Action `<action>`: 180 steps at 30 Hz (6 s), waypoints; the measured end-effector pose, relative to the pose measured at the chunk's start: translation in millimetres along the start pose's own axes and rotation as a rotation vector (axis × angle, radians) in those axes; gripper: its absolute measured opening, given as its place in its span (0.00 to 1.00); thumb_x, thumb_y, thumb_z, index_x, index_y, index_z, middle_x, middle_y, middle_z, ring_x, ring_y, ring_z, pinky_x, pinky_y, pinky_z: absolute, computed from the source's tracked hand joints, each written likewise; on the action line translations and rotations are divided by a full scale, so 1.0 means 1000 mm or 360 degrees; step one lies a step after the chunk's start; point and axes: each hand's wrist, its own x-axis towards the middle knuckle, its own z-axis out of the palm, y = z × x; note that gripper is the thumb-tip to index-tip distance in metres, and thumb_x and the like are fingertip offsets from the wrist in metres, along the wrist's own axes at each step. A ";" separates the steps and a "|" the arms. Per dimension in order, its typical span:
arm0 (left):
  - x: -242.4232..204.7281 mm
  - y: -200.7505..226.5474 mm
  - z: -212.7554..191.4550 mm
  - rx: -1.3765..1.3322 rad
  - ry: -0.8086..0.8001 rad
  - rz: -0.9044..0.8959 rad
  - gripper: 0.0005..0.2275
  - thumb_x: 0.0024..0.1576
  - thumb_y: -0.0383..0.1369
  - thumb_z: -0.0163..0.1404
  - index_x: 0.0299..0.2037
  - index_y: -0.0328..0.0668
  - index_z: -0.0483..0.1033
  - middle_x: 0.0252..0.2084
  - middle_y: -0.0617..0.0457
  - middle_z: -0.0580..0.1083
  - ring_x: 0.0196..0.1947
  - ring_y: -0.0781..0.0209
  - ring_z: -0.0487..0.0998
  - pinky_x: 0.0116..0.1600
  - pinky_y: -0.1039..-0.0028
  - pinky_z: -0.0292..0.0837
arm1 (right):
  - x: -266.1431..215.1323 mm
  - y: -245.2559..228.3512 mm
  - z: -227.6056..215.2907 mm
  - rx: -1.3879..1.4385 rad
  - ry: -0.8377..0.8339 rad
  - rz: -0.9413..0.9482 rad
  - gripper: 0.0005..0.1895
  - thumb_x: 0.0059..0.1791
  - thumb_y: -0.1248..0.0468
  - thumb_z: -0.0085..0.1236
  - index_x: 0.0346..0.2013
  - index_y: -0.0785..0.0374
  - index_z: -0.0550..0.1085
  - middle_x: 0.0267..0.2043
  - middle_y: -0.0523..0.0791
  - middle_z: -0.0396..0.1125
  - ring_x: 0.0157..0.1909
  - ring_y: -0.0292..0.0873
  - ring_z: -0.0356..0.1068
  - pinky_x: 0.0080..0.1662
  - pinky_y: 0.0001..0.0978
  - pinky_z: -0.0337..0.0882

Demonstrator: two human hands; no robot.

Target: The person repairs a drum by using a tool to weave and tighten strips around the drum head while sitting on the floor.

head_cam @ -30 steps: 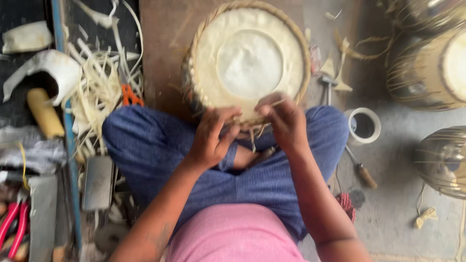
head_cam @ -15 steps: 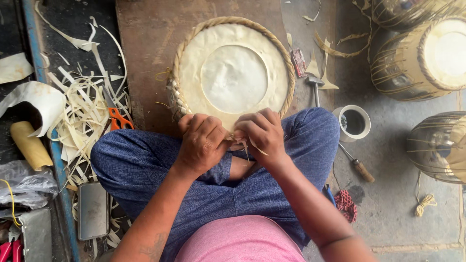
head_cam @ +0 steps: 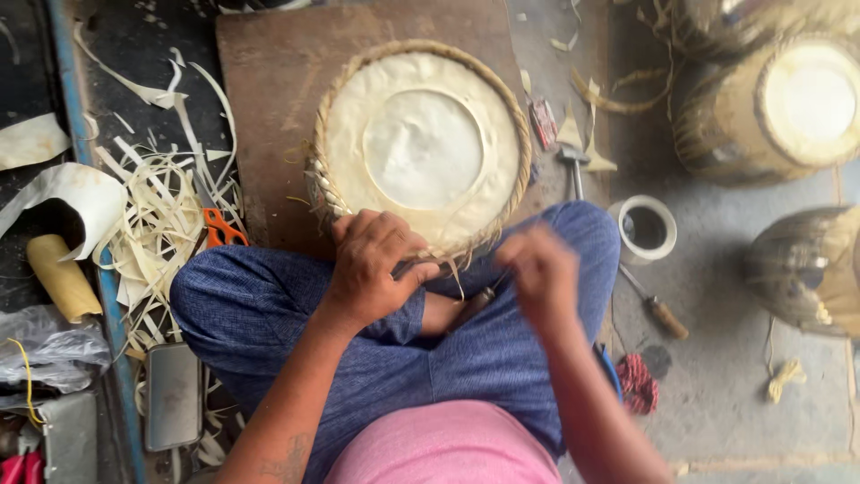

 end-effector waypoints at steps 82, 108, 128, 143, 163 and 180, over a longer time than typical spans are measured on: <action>-0.009 -0.003 0.028 0.0292 0.0125 0.0037 0.17 0.60 0.51 0.61 0.42 0.53 0.70 0.42 0.59 0.68 0.46 0.58 0.68 0.57 0.58 0.54 | 0.084 -0.094 0.006 0.1233 0.0319 -0.0149 0.23 0.62 0.49 0.54 0.64 0.56 0.60 0.34 0.47 0.61 0.21 0.37 0.62 0.27 0.33 0.65; -0.011 -0.012 0.030 0.0179 0.0182 0.0173 0.12 0.59 0.47 0.59 0.40 0.53 0.73 0.40 0.61 0.69 0.44 0.60 0.69 0.56 0.60 0.56 | 0.166 -0.181 -0.080 -0.0963 -0.1422 -0.0546 0.07 0.48 0.58 0.60 0.38 0.52 0.82 0.35 0.40 0.76 0.31 0.39 0.77 0.32 0.32 0.75; -0.018 -0.017 0.030 0.0141 0.0172 0.0240 0.05 0.61 0.38 0.59 0.42 0.57 0.77 0.44 0.65 0.70 0.46 0.66 0.71 0.53 0.66 0.53 | 0.108 -0.186 -0.080 -0.2138 -0.2408 0.0449 0.35 0.52 0.42 0.45 0.75 0.25 0.52 0.40 0.36 0.60 0.23 0.34 0.69 0.25 0.35 0.72; -0.014 -0.013 0.029 0.0122 0.0166 0.0202 0.06 0.61 0.42 0.58 0.41 0.55 0.77 0.42 0.63 0.70 0.46 0.63 0.70 0.53 0.64 0.53 | 0.098 -0.183 -0.084 -0.2046 -0.2268 0.0623 0.35 0.52 0.50 0.45 0.75 0.29 0.52 0.37 0.34 0.62 0.26 0.32 0.71 0.31 0.28 0.74; -0.014 -0.011 0.030 0.0089 0.0171 0.0166 0.07 0.61 0.42 0.58 0.40 0.53 0.76 0.41 0.60 0.70 0.46 0.61 0.71 0.53 0.62 0.54 | 0.103 -0.184 -0.069 -0.2204 -0.2465 0.0834 0.33 0.55 0.44 0.37 0.76 0.24 0.48 0.41 0.36 0.63 0.32 0.37 0.71 0.35 0.33 0.75; -0.008 -0.005 0.028 0.0062 0.0172 0.0099 0.10 0.57 0.40 0.60 0.39 0.48 0.75 0.39 0.59 0.69 0.42 0.59 0.70 0.48 0.61 0.56 | -0.017 -0.108 -0.075 -0.0221 -0.0923 0.0692 0.30 0.52 0.61 0.59 0.70 0.52 0.67 0.37 0.43 0.70 0.33 0.40 0.70 0.33 0.32 0.70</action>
